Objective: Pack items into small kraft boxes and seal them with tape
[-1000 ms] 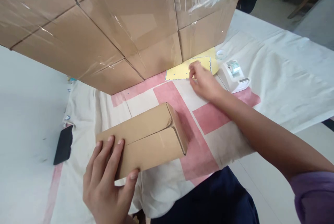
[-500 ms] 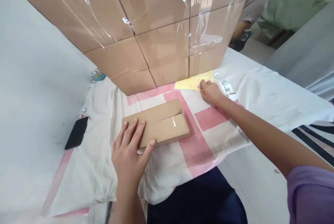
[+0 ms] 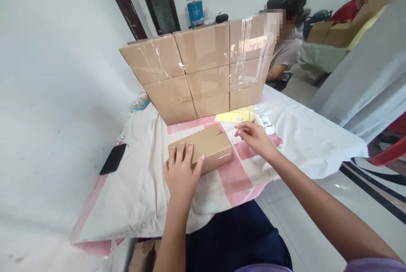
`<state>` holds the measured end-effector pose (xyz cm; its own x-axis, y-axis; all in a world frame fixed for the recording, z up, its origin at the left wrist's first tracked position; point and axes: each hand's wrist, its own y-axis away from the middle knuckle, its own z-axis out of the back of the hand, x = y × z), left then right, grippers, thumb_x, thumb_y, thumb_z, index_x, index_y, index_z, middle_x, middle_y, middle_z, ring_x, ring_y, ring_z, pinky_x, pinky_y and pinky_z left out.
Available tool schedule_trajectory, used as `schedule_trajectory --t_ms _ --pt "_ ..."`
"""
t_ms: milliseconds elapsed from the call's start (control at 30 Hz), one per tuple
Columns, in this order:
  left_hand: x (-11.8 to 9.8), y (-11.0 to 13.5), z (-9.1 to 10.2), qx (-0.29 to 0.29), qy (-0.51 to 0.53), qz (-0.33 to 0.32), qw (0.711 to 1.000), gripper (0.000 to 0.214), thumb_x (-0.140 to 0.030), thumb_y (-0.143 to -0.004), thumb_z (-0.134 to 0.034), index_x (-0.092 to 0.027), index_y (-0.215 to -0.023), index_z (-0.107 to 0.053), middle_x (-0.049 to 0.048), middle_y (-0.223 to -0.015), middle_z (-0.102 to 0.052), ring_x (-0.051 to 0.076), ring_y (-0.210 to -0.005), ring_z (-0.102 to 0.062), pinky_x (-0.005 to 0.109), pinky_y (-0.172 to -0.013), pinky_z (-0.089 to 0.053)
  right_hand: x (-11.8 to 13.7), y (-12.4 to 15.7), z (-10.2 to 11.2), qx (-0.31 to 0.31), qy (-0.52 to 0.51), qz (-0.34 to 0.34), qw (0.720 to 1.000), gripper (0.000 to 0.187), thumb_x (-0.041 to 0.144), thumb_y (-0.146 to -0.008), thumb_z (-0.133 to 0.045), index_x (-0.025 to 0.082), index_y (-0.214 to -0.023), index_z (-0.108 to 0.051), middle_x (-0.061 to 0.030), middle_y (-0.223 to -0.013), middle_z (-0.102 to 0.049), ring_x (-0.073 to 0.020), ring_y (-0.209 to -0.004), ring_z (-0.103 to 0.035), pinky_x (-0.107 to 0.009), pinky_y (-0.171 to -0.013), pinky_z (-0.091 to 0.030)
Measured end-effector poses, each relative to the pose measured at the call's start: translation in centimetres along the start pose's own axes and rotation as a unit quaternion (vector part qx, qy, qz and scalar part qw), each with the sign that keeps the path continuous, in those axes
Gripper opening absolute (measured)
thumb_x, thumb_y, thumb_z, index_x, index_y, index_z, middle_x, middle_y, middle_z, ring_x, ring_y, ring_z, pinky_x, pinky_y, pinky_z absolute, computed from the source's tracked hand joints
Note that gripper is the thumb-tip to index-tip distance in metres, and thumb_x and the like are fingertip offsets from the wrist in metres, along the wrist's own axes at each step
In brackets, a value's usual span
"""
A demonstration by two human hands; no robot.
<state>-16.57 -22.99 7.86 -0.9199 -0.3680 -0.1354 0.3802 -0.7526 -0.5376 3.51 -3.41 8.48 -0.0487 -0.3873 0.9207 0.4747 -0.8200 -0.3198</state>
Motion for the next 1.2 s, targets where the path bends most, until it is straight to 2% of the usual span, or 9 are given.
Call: schedule_trajectory --t_ms 100,267,367,500,633,767,867,967,1200 --pt "-2.1 1.6 1.0 -0.005 -0.005 0.012 1.000 0.053 -0.051 -0.099 -0.053 -0.022 -0.142 -0.062 0.0181 -0.146 -0.061 0.045 -0.134 -0.051 0.062 -0.097 -0.046 2.5 3.5 -0.8 0.032 -0.023 -0.005 0.999 0.021 0.033 -0.088 -0.061 0.021 -0.104 -0.067 -0.0005 -0.070 -0.069 -0.0173 -0.061 -0.059 -0.032 -0.059 -0.047" --pt "-3.4 3.7 2.5 0.011 0.004 -0.008 1.000 0.056 -0.052 -0.095 -0.060 -0.026 -0.144 -0.061 0.0167 -0.143 -0.063 0.044 -0.124 -0.053 0.064 -0.098 -0.042 4.3 9.2 -3.1 0.013 0.021 0.050 0.998 0.015 0.035 -0.090 -0.064 0.023 -0.091 -0.074 -0.0074 -0.102 -0.067 -0.0196 -0.081 -0.065 -0.034 -0.066 -0.053" --pt "-3.0 4.0 2.8 0.005 0.025 -0.036 0.999 0.054 -0.051 -0.092 -0.065 -0.027 -0.141 -0.063 0.0152 -0.140 -0.065 0.040 -0.120 -0.054 0.063 -0.102 -0.038 4.5 11.2 -4.4 0.025 -0.020 0.027 0.999 0.014 0.037 -0.089 -0.067 0.025 -0.093 -0.073 -0.0073 -0.102 -0.068 -0.0219 -0.088 -0.068 -0.035 -0.072 -0.057" --pt "-2.1 3.6 3.4 0.013 0.067 -0.033 0.997 0.049 -0.048 -0.092 -0.066 -0.031 -0.138 -0.064 0.0122 -0.140 -0.066 0.038 -0.123 -0.054 0.067 -0.111 -0.027 5.0 11.8 -5.5 0.043 -0.075 0.008 0.996 0.016 0.041 -0.090 -0.066 0.026 -0.095 -0.068 -0.0062 -0.097 -0.071 -0.0249 -0.097 -0.070 -0.039 -0.083 -0.059" --pt "-1.8 3.1 4.6 0.013 0.120 -0.026 0.992 0.038 -0.043 -0.098 -0.058 -0.034 -0.134 -0.066 0.0093 -0.149 -0.060 0.036 -0.139 -0.047 0.068 -0.115 -0.019 5.9 11.8 -6.2 0.055 -0.042 0.032 0.997 0.013 0.036 -0.094 -0.061 0.025 -0.097 -0.066 -0.0056 -0.096 -0.069 -0.0233 -0.091 -0.069 -0.038 -0.079 -0.057" --pt "-2.0 3.3 5.8 -0.030 0.180 -0.072 0.981 0.032 -0.041 -0.099 -0.059 -0.035 -0.128 -0.069 0.0056 -0.151 -0.059 0.033 -0.142 -0.045 0.063 -0.116 -0.023 6.9 12.2 -6.7 0.071 0.019 0.092 0.993 0.009 0.026 -0.098 -0.055 0.026 -0.100 -0.064 -0.0053 -0.099 -0.066 -0.0206 -0.082 -0.063 -0.035 -0.069 -0.052" --pt "-2.4 3.8 6.5 -0.034 0.260 -0.090 0.961 0.027 -0.040 -0.097 -0.063 -0.033 -0.122 -0.071 0.0041 -0.151 -0.056 0.030 -0.144 -0.041 0.058 -0.118 -0.029 7.6 12.8 -7.0 0.105 0.040 0.135 0.984 0.013 0.021 -0.101 -0.049 0.026 -0.103 -0.062 -0.0071 -0.109 -0.064 -0.0223 -0.093 -0.064 -0.038 -0.078 -0.053" --pt "-2.7 4.5 6.7 -0.051 0.320 -0.061 0.944 0.012 -0.034 -0.096 -0.065 -0.030 -0.099 -0.076 0.0037 -0.151 -0.054 0.029 -0.145 -0.038 0.055 -0.120 -0.033 8.1 13.3 -7.3 0.121 0.036 0.151 0.980 0.018 0.020 -0.102 -0.047 0.027 -0.105 -0.063 -0.0076 -0.109 -0.065 -0.0242 -0.100 -0.064 -0.042 -0.086 -0.054" --pt "-2.7 6.2 5.8 -0.189 0.295 -0.103 0.931 0.010 -0.022 -0.091 -0.071 -0.029 -0.086 -0.077 0.0072 -0.125 -0.063 0.028 -0.131 -0.045 0.051 -0.111 -0.043 7.5 13.5 -8.0 0.042 -0.014 0.059 0.997 0.013 0.025 -0.095 -0.060 0.027 -0.098 -0.072 -0.0036 -0.089 -0.068 -0.0208 -0.076 -0.063 -0.035 -0.064 -0.049"
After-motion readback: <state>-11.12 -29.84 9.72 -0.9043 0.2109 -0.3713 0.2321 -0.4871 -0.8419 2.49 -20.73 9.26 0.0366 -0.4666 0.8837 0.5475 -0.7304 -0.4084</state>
